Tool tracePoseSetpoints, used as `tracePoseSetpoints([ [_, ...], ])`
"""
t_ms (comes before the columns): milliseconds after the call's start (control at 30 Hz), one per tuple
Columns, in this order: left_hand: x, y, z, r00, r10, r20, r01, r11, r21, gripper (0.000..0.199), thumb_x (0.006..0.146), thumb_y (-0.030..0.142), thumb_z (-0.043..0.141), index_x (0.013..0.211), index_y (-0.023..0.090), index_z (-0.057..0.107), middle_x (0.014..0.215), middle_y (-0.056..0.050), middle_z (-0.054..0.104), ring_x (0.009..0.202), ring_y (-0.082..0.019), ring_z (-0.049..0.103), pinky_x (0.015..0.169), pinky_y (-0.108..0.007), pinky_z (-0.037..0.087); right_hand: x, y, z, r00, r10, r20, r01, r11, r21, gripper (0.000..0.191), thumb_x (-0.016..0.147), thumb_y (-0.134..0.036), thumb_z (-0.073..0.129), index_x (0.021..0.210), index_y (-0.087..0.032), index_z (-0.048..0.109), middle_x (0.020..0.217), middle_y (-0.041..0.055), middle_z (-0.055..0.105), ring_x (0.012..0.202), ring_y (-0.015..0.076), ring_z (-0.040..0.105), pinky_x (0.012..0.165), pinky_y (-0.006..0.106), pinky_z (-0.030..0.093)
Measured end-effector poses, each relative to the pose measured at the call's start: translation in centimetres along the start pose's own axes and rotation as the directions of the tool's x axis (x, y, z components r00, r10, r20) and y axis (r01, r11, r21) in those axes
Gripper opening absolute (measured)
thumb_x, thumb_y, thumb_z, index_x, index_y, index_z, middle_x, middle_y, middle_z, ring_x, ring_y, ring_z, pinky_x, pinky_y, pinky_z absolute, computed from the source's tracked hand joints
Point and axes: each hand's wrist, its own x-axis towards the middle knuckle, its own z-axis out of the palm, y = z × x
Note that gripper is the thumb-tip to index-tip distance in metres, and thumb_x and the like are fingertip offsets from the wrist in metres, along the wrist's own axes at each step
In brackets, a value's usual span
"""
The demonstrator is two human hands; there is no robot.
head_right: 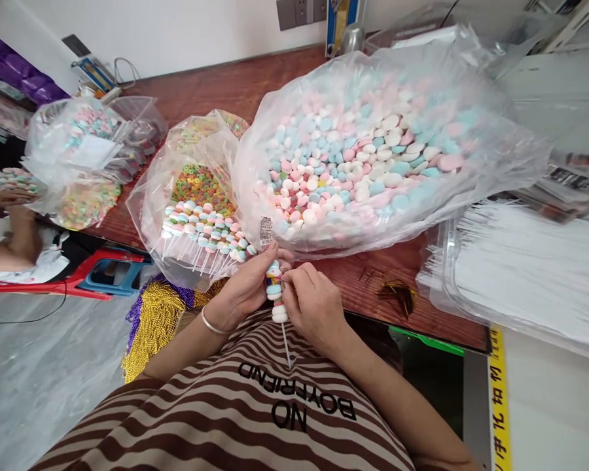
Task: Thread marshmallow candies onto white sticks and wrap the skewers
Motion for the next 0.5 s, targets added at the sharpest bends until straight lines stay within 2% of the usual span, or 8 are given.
tracePoseSetpoints([
  [67, 0.0, 0.0, 0.0, 1.000, 0.007, 0.008, -0.007, 1.000, 0.004, 0.048, 0.078, 0.060, 0.077, 0.084, 0.013, 0.067, 0.060, 0.003, 0.055, 0.050, -0.007, 0.047, 0.047, -0.020, 0.036, 0.3, 0.0, 0.1, 0.998, 0.042, 0.038, -0.048, 0.985, 0.164, 0.009, 0.098, -0.015, 0.052, 0.093, -0.019, 0.059, 0.085, 0.0035, 0.061, 0.071, 0.0156, 0.058, 0.065, 0.027, 0.045],
  [133, 0.0, -0.2, 0.1, 1.000, 0.024, 0.000, -0.024, 1.000, -0.002, 0.048, 0.076, 0.059, 0.078, 0.085, 0.013, 0.066, 0.059, 0.004, 0.054, 0.048, -0.006, 0.044, 0.046, -0.019, 0.034, 0.5, 0.0, 0.2, 1.000, -0.004, 0.026, -0.001, 0.976, 0.218, 0.010, 0.097, -0.014, 0.051, 0.094, -0.020, 0.058, 0.085, 0.0032, 0.061, 0.072, 0.0155, 0.060, 0.063, 0.026, 0.047],
  [200, 0.1, -0.4, 0.3, 1.000, 0.022, -0.019, -0.022, 1.000, -0.013, 0.048, 0.074, 0.057, 0.081, 0.085, 0.013, 0.065, 0.059, 0.004, 0.053, 0.047, -0.005, 0.042, 0.044, -0.018, 0.030, 0.5, 0.4, 0.3, 0.989, -0.142, -0.029, 0.144, 0.980, 0.138, 0.011, 0.096, -0.012, 0.052, 0.096, -0.019, 0.060, 0.085, 0.0052, 0.064, 0.075, 0.0174, 0.062, 0.066, 0.027, 0.049],
  [267, 0.2, -0.6, 0.5, 1.000, -0.005, -0.029, 0.004, 1.000, -0.029, 0.048, 0.072, 0.056, 0.083, 0.083, 0.013, 0.064, 0.058, 0.004, 0.053, 0.045, -0.005, 0.039, 0.042, -0.018, 0.028, 0.4, 0.9, 0.3, 0.952, -0.299, -0.059, 0.300, 0.954, 0.002, 0.013, 0.095, -0.010, 0.053, 0.101, -0.018, 0.062, 0.087, 0.0079, 0.068, 0.079, 0.0196, 0.064, 0.071, 0.030, 0.051],
  [333, 0.1, -0.6, 0.7, 0.999, -0.029, -0.029, 0.027, 0.999, -0.047, 0.047, 0.072, 0.057, 0.082, 0.082, 0.014, 0.063, 0.058, 0.004, 0.053, 0.046, -0.005, 0.041, 0.043, -0.018, 0.029, 0.0, 1.5, 0.1, 0.917, -0.395, -0.057, 0.390, 0.917, -0.086, 0.017, 0.094, -0.009, 0.055, 0.106, -0.017, 0.063, 0.089, 0.0090, 0.070, 0.080, 0.0204, 0.065, 0.073, 0.032, 0.052],
  [400, 0.0, -0.4, 0.8, 0.999, -0.025, -0.035, 0.024, 0.999, -0.047, 0.045, 0.075, 0.056, 0.079, 0.081, 0.014, 0.064, 0.060, 0.003, 0.054, 0.049, -0.007, 0.046, 0.046, -0.019, 0.034, -0.3, 1.9, -0.1, 0.927, -0.371, -0.050, 0.367, 0.927, -0.078, 0.016, 0.094, -0.010, 0.055, 0.107, -0.018, 0.062, 0.090, 0.0090, 0.071, 0.080, 0.0201, 0.065, 0.073, 0.032, 0.053],
  [500, -0.2, -0.1, 0.6, 1.000, -0.006, -0.018, 0.005, 1.000, -0.024, 0.037, 0.080, 0.051, 0.073, 0.081, 0.015, 0.065, 0.063, 0.002, 0.056, 0.056, -0.010, 0.053, 0.054, -0.022, 0.042, -0.7, 2.0, -0.1, 0.985, -0.165, -0.045, 0.169, 0.981, 0.092, 0.012, 0.095, -0.010, 0.053, 0.101, -0.019, 0.059, 0.087, 0.0065, 0.065, 0.076, 0.0175, 0.063, 0.067, 0.028, 0.052],
])
